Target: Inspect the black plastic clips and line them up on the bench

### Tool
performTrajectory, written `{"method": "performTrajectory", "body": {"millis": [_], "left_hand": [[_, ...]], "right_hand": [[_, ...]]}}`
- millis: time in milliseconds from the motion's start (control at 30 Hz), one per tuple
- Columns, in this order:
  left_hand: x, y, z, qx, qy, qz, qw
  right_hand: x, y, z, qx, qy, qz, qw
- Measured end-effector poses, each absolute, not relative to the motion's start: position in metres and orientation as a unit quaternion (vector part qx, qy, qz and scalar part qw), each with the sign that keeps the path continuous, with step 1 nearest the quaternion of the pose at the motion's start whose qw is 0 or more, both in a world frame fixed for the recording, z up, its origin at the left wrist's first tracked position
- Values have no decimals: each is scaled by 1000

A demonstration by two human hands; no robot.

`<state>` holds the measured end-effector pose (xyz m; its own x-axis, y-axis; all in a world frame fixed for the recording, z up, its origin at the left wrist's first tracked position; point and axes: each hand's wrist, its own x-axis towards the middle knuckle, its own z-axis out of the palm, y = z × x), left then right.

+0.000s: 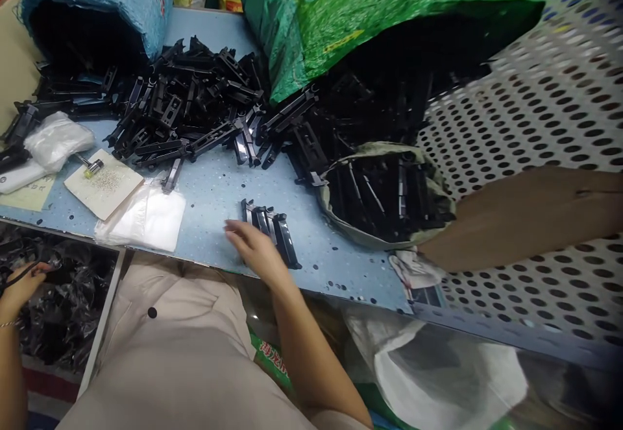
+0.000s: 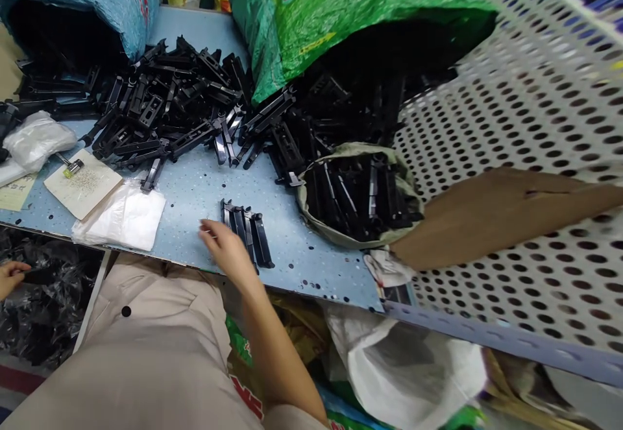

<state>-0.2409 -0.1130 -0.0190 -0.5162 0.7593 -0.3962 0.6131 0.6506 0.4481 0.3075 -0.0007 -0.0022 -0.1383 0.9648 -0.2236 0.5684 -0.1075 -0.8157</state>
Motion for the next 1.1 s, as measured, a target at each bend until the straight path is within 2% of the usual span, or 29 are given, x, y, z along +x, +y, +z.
{"method": "performTrajectory", "body": {"millis": [100, 167, 267, 333, 367, 433, 500, 567, 700, 767, 833, 933, 1033, 1100], "left_hand": [[-232, -99, -48, 404, 864, 92, 288], [-208, -86, -47, 410, 841, 111, 335], [-138, -61, -21, 446, 743, 191, 461], [-75, -39, -2, 506, 650, 256, 506], [-43, -27, 4, 541, 612, 291, 498], [12, -4, 5, 620, 589, 339, 393], [45, 15, -4, 660, 597, 334, 311], [51, 27, -16, 663, 607, 320, 298], [26, 35, -24, 559, 611, 366, 424], [17, 35, -23, 490, 602, 394, 492], [17, 33, -22, 451, 590, 413, 527], [24, 31, -24, 432, 581, 442, 530], [22, 27, -25, 433, 568, 494, 496], [13, 24, -21, 436, 560, 524, 470]], "right_hand": [[341, -3, -6, -726, -644, 216, 105], [349, -8, -6, -757, -633, 156, 27], [345, -13, -5, -769, -622, 142, -45], [338, -14, -4, -772, -616, 143, -71], [336, -13, -4, -771, -614, 147, -78], [335, -12, -6, -767, -616, 161, -79], [340, -11, -10, -763, -617, 186, -48], [348, -11, -17, -761, -601, 241, 30], [343, -10, -27, -662, -485, 491, 292], [321, -5, -29, -561, -409, 612, 379], [287, 3, -29, -475, -346, 705, 397], [235, 19, -31, -390, -279, 798, 365], [208, 32, -39, -364, -239, 834, 337], [210, 35, -46, -377, -205, 833, 348]]}}
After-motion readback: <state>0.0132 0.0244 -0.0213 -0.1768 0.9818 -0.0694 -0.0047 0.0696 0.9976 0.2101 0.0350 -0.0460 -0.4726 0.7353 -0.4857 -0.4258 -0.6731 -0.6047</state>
